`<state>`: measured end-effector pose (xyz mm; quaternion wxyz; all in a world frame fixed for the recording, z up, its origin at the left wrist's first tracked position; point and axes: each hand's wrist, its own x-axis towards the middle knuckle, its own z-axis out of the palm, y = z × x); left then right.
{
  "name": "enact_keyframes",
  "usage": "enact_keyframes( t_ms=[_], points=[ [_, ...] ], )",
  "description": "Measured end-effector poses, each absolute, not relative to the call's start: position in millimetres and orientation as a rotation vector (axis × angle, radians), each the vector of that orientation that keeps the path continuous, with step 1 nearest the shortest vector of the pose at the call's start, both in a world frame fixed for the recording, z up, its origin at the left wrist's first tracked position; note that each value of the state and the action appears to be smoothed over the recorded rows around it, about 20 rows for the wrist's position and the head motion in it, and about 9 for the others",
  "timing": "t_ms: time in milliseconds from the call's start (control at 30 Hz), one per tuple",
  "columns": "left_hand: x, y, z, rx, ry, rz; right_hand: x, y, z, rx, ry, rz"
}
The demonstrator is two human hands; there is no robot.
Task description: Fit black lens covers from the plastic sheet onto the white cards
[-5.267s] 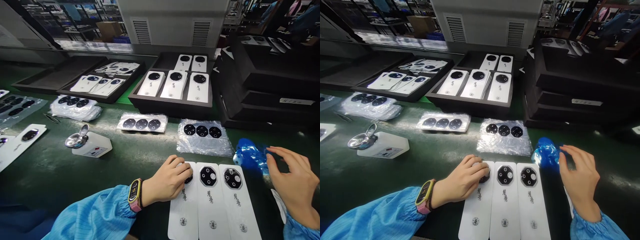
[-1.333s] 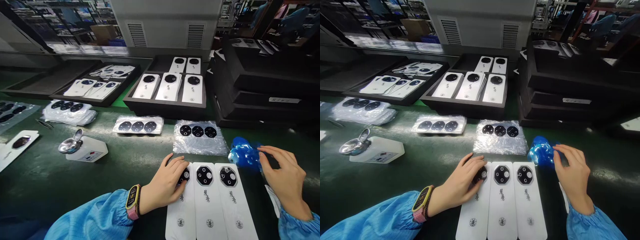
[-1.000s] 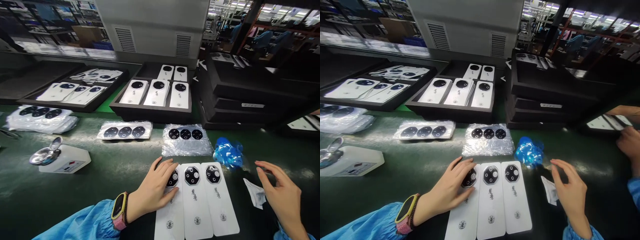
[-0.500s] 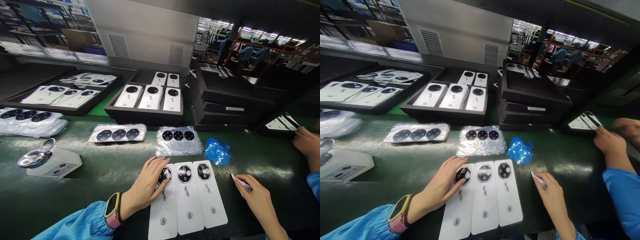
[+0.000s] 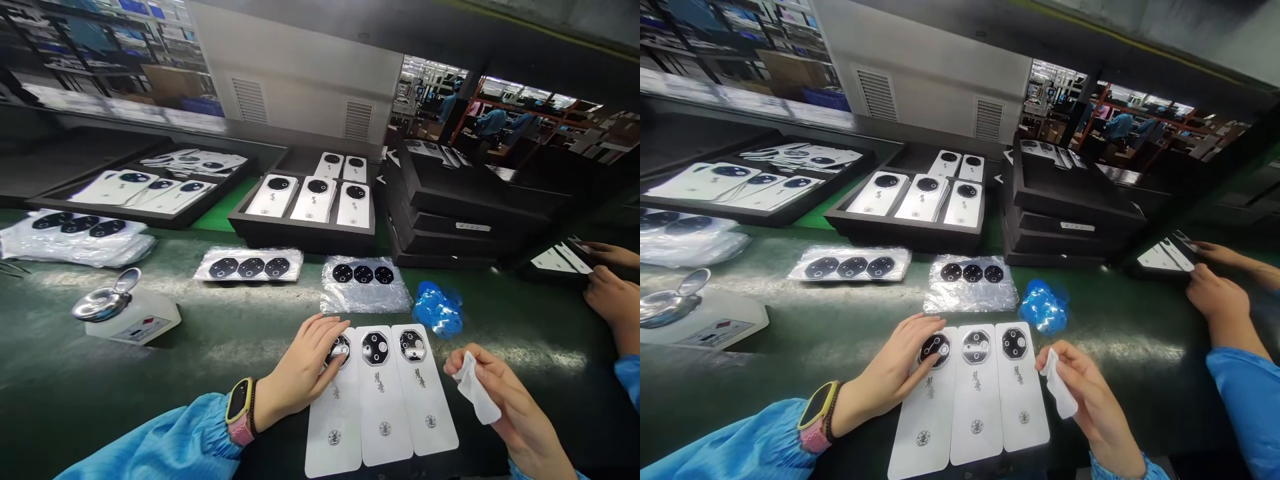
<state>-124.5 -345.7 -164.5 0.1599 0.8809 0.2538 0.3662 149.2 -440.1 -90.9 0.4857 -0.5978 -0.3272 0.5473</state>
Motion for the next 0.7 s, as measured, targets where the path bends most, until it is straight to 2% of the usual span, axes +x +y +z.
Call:
enact_keyframes(
  t_ms=[100,267,433,700],
  points=[
    [-124.7,-348.6,-162.6,2.4,0.703,1.065,134.7,-434.8,-92.5,-1.479,-0.997,1.275],
    [-125.7,-357.6,-147.9,2.119,0.69,0.933,98.0,-425.2,-109.0,-1.419,-1.706,0.446],
    [-125.8,-359.6,-143.7,1.785,0.694,0.864,64.3,-411.3,-118.4,-1.049,-2.113,-0.099],
    [-125.6,-356.7,-144.8,1.542,0.683,0.823,52.8,-404.6,-122.4,-0.895,-2.296,-0.338]
  ],
)
